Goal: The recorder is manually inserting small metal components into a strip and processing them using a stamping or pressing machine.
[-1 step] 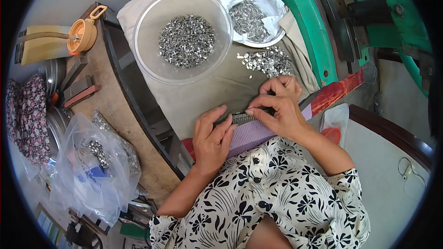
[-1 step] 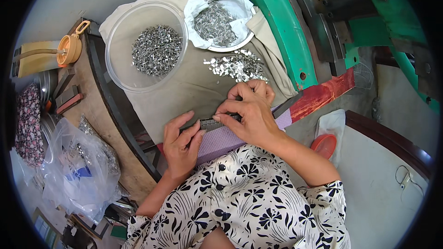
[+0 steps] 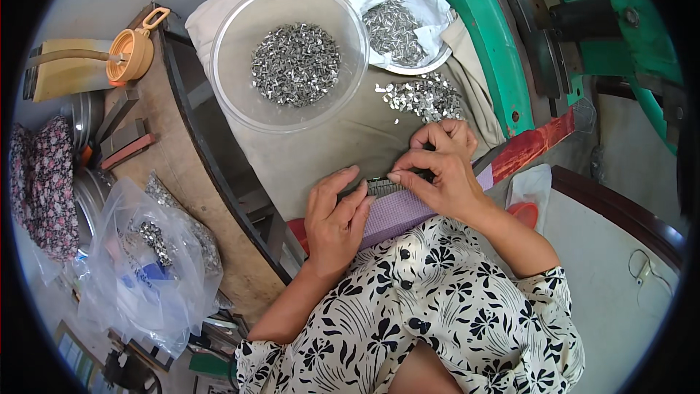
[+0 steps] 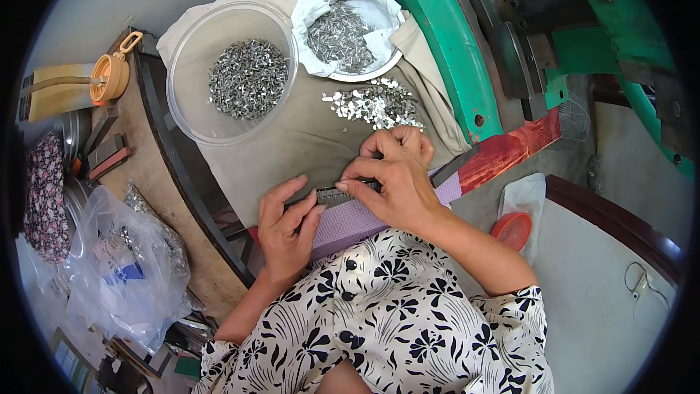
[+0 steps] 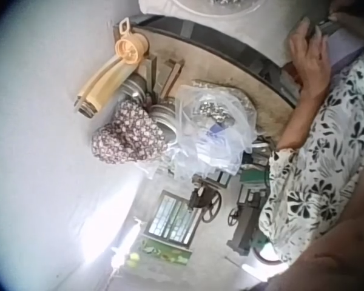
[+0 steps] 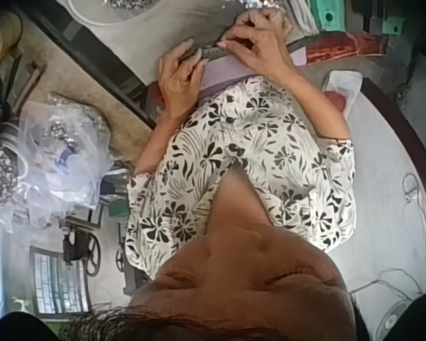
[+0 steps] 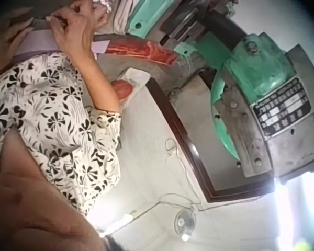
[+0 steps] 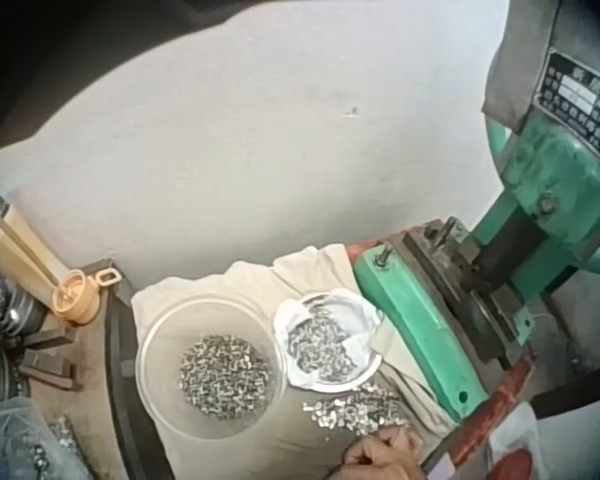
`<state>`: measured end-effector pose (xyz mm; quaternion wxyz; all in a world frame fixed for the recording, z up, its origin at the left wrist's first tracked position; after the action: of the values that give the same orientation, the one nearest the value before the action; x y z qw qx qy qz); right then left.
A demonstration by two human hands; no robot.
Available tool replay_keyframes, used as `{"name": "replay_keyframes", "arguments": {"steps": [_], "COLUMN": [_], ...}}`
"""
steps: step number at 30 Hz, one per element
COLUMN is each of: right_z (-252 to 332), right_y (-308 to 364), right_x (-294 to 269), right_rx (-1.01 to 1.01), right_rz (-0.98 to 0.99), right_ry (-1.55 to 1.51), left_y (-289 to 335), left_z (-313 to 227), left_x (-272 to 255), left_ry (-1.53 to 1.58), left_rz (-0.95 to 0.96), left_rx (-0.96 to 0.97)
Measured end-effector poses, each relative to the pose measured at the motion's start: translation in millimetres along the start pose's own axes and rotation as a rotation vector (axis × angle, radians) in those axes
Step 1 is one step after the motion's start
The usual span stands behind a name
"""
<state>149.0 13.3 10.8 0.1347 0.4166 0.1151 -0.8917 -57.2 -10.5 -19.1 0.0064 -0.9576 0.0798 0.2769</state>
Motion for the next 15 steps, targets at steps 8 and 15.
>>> {"name": "replay_keyframes", "arguments": {"steps": [8,15], "right_z": [1.3,-3.2], "right_y": [-1.4,-1.1], "right_x": [1.9,-5.8], "right_rx": [0.009,-0.022], "right_rz": [-0.024,0.051], "right_ry": [0.019,-0.001], "left_y": [-0.3,-1.1], "left_z": [0.4,-0.4], "left_x": [0.3,-0.1], "left_ry": [0.007,0.005], "left_rz": [-0.005,-0.005], "left_rx": [0.008,0.007]}}
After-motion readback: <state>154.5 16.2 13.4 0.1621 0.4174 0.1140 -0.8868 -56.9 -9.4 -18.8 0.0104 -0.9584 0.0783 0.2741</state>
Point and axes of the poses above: each hand's wrist, its own y-axis away from the middle knuckle, its own x-axis out of the palm, z = x × y, the point moved 1 cm from there along -y, towards the middle knuckle, and after that the axes turned 14 degrees about -x, right-handed, at the moved point
